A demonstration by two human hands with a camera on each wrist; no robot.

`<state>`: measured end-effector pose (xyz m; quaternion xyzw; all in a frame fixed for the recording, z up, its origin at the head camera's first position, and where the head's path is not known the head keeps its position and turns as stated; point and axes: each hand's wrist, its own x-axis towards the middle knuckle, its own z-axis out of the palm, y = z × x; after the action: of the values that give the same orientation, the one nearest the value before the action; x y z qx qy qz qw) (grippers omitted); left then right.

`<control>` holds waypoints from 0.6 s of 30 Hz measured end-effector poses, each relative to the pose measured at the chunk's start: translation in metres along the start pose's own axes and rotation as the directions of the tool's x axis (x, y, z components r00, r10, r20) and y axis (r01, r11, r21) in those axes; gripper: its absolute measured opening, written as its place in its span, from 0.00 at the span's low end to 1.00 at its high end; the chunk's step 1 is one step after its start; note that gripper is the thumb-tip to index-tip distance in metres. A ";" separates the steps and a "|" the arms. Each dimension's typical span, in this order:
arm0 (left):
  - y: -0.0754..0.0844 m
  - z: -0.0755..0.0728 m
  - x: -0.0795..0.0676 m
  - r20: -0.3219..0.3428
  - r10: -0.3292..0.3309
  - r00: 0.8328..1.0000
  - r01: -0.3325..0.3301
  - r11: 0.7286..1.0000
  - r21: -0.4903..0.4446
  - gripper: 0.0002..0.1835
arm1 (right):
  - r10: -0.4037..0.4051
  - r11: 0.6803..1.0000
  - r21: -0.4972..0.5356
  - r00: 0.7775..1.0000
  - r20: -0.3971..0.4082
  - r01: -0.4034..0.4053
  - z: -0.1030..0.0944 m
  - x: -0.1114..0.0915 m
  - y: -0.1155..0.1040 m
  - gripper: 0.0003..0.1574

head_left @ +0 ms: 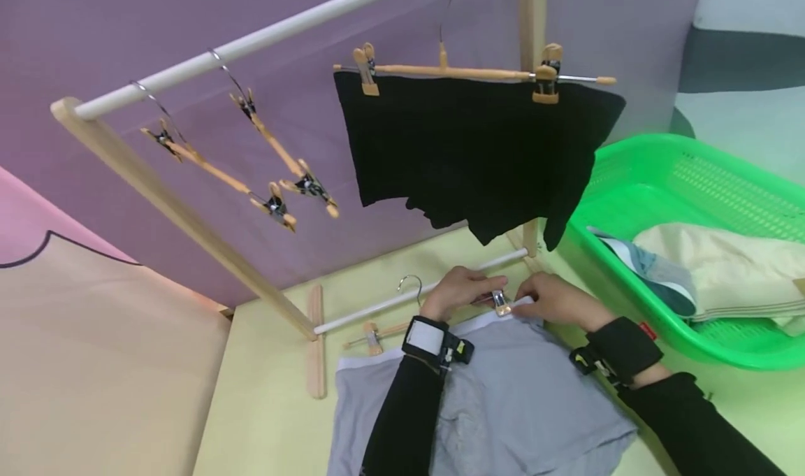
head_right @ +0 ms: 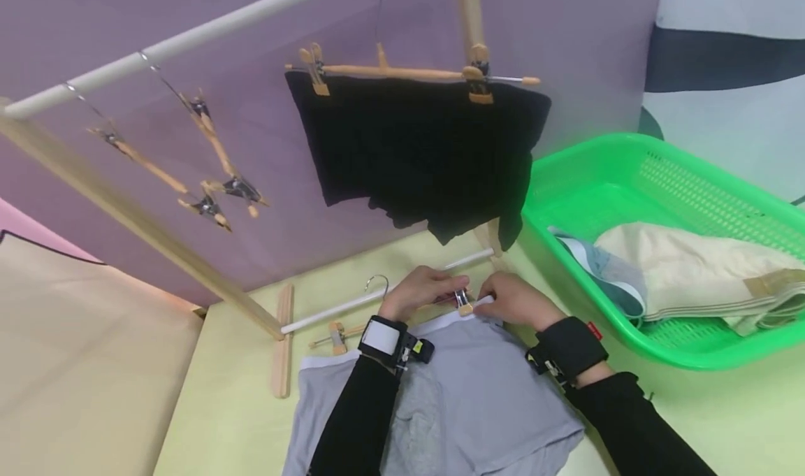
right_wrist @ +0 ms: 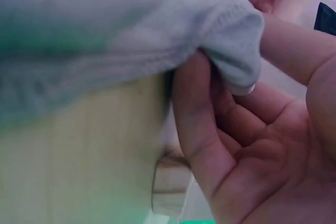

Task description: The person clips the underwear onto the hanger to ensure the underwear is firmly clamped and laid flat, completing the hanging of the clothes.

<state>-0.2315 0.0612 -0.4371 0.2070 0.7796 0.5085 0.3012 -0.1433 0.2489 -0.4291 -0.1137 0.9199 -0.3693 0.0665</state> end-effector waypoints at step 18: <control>-0.008 0.007 0.005 -0.173 0.069 0.982 -0.098 0.982 -0.164 0.16 | -0.076 0.994 0.082 0.997 0.007 0.075 0.000 -0.002 0.007 0.03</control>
<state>-0.2304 0.0658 -0.4480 0.1698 0.7460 0.6015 0.2300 -0.1427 0.2544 -0.4336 -0.1473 0.8987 -0.4084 0.0619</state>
